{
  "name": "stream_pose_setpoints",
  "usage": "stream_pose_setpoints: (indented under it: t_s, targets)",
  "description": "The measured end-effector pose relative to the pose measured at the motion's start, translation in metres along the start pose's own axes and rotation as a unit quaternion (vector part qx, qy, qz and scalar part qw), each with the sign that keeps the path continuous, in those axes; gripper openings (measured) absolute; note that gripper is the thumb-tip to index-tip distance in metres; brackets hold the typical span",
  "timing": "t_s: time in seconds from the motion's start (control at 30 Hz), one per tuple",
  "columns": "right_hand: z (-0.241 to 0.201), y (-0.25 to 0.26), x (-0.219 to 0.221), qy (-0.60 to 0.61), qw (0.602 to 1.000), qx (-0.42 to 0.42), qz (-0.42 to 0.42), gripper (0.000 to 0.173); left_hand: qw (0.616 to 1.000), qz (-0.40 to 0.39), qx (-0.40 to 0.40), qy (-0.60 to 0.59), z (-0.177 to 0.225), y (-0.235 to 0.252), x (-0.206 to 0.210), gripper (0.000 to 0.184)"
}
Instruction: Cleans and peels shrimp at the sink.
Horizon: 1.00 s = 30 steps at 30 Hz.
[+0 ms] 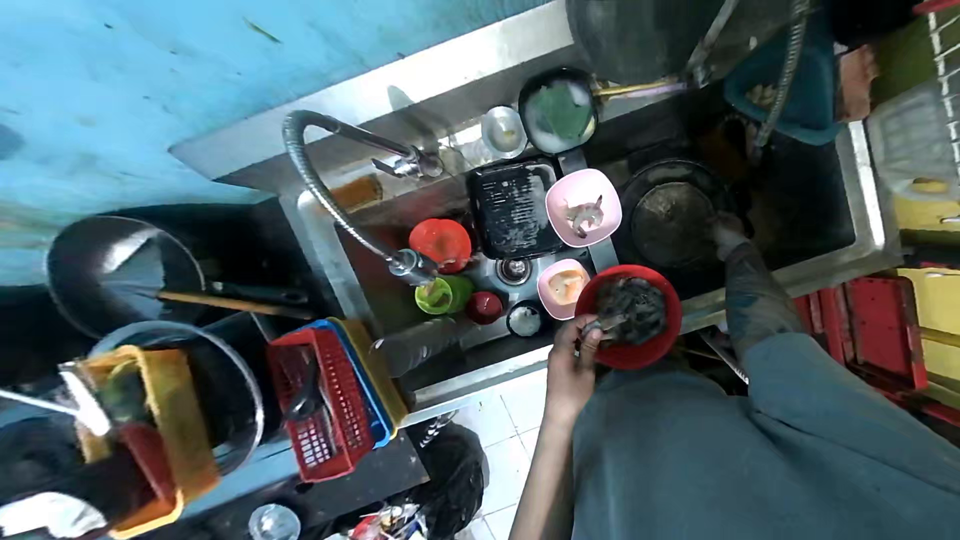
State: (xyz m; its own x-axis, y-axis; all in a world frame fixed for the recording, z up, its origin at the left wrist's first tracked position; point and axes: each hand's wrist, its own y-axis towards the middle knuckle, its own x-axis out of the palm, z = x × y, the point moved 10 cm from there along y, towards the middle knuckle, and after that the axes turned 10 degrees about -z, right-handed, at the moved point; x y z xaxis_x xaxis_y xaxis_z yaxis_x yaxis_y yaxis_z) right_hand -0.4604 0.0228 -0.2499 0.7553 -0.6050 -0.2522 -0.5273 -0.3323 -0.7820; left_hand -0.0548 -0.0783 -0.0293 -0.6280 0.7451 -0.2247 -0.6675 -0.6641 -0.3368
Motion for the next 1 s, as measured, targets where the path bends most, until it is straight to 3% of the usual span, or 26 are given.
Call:
stream_pose_setpoints:
  t_s: [0.1,0.2,0.27,0.33,0.4,0.47,0.5,0.57,0.63,0.73,0.87,1.0]
  targets:
    - [0.0,-0.014,0.014,0.111,0.993,0.031,-0.011,0.037,1.0,-0.005,0.004,0.018,0.002,0.005,-0.001,0.026]
    - [0.003,-0.021,0.015,0.117,0.992,0.038,-0.041,0.038,0.999,-0.007,0.011,0.036,0.003,0.011,-0.002,0.025]
    - [0.006,-0.022,0.014,-0.007,0.996,0.041,-0.079,0.04,0.999,-0.012,0.008,0.049,0.004,0.015,-0.001,0.025]
    - [0.007,-0.025,0.018,-0.189,0.972,0.034,-0.134,0.039,0.998,-0.017,0.0,0.063,0.007,0.019,0.0,0.026]
    - [-0.003,-0.045,0.027,-0.372,0.914,-0.019,-0.162,0.032,0.997,-0.026,-0.004,0.076,0.007,0.023,0.001,0.026]
    - [-0.025,-0.083,0.04,-0.584,0.793,-0.097,-0.142,0.028,0.996,-0.033,-0.011,0.085,0.007,0.028,0.004,0.026]
    - [-0.034,-0.095,0.046,-0.63,0.752,-0.151,-0.121,0.032,0.995,-0.036,-0.017,0.087,0.007,0.031,0.006,0.025]
    - [-0.061,-0.124,0.057,-0.601,0.743,-0.281,-0.09,0.03,0.995,-0.038,-0.021,0.093,0.009,0.036,0.009,0.024]
    - [-0.088,-0.159,0.064,-0.486,0.778,-0.389,-0.081,0.028,0.994,-0.039,-0.019,0.099,0.011,0.04,0.011,0.025]
    - [-0.107,-0.219,0.088,-0.325,0.807,-0.466,-0.161,0.034,0.994,-0.032,-0.002,0.107,0.017,0.045,0.012,0.025]
    - [-0.092,-0.272,0.135,-0.361,0.732,-0.525,-0.24,0.052,0.993,-0.03,0.003,0.115,0.022,0.046,0.012,0.023]
    - [-0.079,-0.273,0.159,-0.42,0.699,-0.535,-0.221,0.045,0.99,-0.019,0.024,0.136,0.026,0.044,0.011,0.021]
